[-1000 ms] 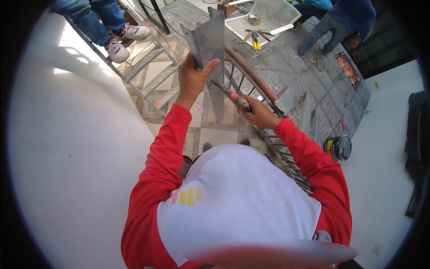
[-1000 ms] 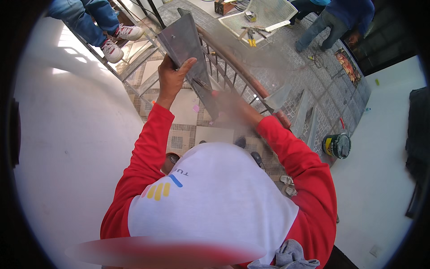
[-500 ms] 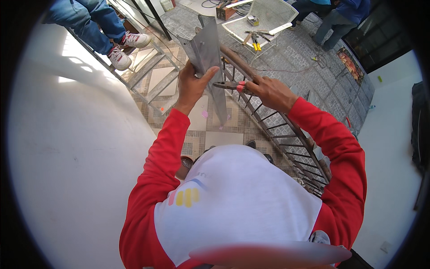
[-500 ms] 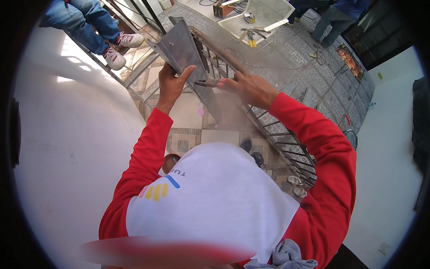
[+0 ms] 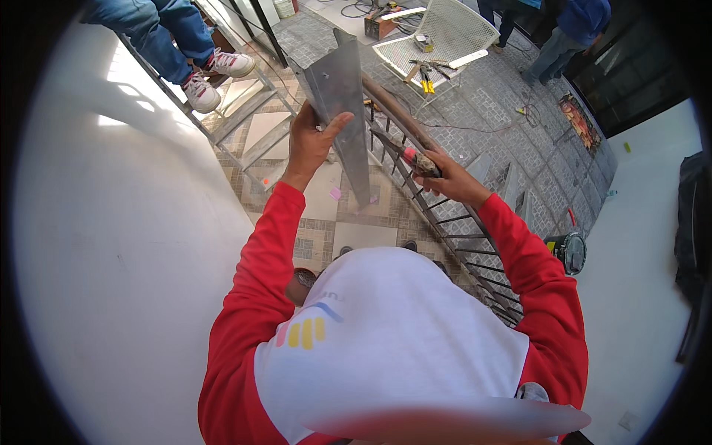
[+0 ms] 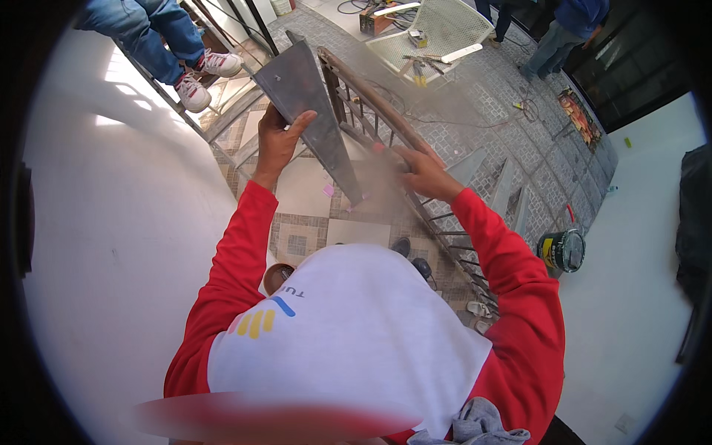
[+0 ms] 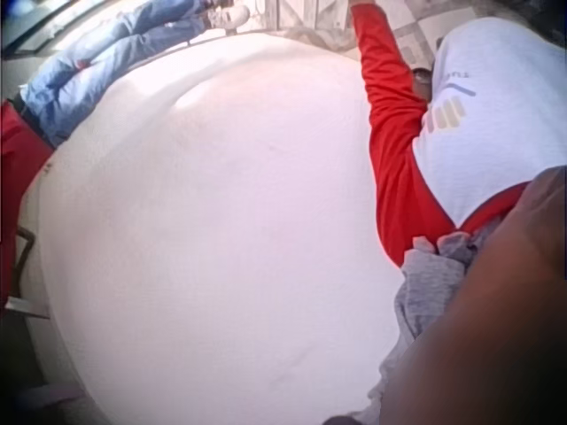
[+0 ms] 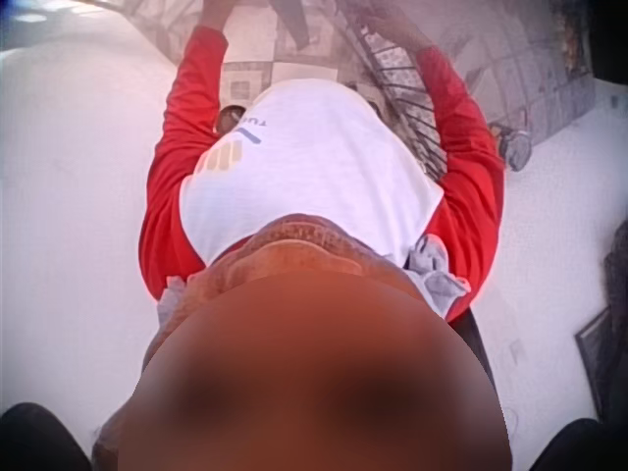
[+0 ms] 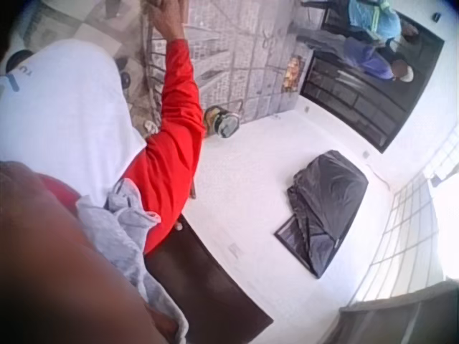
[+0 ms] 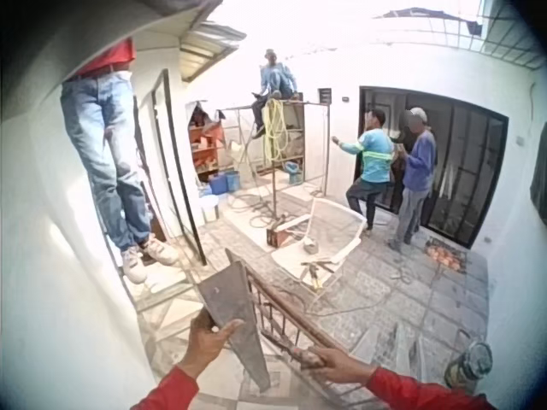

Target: The person assembles metal frame components on a tiled floor. They use a hammer to tap a purple plastic piece onto a metal bar, then use pliers to bend and shape metal bars. Finally, they use a power drill to fasten a metal piece to a wooden handrail. Other workers are visible in the background.

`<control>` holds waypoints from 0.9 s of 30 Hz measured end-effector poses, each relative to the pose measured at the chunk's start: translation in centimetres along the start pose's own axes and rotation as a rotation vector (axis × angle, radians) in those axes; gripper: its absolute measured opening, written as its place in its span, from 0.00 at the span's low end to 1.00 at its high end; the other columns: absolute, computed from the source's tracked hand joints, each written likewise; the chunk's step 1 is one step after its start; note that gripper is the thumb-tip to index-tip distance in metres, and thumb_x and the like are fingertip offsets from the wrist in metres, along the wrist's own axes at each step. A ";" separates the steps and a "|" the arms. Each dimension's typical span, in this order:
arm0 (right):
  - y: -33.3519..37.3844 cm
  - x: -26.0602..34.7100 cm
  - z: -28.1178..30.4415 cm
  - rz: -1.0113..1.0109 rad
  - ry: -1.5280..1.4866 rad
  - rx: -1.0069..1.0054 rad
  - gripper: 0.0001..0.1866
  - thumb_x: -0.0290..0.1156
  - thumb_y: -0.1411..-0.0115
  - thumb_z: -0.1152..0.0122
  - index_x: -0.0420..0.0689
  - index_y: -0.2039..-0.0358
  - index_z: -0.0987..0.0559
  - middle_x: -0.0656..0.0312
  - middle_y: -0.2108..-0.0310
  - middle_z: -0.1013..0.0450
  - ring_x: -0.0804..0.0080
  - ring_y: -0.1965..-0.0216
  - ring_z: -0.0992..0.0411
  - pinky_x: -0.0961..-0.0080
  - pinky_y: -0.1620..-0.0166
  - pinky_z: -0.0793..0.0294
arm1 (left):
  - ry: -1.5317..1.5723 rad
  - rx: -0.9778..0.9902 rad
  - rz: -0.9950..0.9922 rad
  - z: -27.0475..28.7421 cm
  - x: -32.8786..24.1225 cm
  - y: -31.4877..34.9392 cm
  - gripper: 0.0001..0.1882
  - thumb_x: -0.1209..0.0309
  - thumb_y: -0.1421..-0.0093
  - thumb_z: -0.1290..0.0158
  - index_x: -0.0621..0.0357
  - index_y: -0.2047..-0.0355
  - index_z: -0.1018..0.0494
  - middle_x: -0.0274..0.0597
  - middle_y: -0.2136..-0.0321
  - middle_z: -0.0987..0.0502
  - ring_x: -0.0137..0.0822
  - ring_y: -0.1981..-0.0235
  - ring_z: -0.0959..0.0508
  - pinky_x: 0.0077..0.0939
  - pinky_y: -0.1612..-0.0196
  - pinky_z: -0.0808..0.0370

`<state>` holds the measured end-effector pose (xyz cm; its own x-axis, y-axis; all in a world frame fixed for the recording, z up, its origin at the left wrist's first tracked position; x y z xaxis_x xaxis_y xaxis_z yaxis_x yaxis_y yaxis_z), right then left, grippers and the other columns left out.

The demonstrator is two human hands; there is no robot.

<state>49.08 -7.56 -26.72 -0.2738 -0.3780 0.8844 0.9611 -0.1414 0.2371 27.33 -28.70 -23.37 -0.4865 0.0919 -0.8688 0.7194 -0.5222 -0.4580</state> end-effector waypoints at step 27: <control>3.3 -2.0 -8.9 -0.028 -1.334 0.422 0.23 0.28 0.29 0.50 0.51 0.35 0.38 0.49 0.33 0.37 0.57 0.37 0.30 0.55 0.44 0.20 | 0.121 0.197 0.043 -4.2 -1.1 0.0 0.21 0.71 0.41 0.33 0.67 0.51 0.26 0.44 0.60 0.18 0.31 0.59 0.19 0.27 0.56 0.23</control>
<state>52.51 -15.46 -31.29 -0.2823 0.7986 0.5316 0.9593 0.2384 0.1512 29.96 -25.26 -23.19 -0.3862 0.1605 -0.9083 0.6218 -0.6820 -0.3849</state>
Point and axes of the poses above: each hand's wrist, its own y-axis away from the middle knuckle, its own z-axis out of the back of the hand, x = y × z, the point moved 1 cm from there along -y, towards the middle knuckle
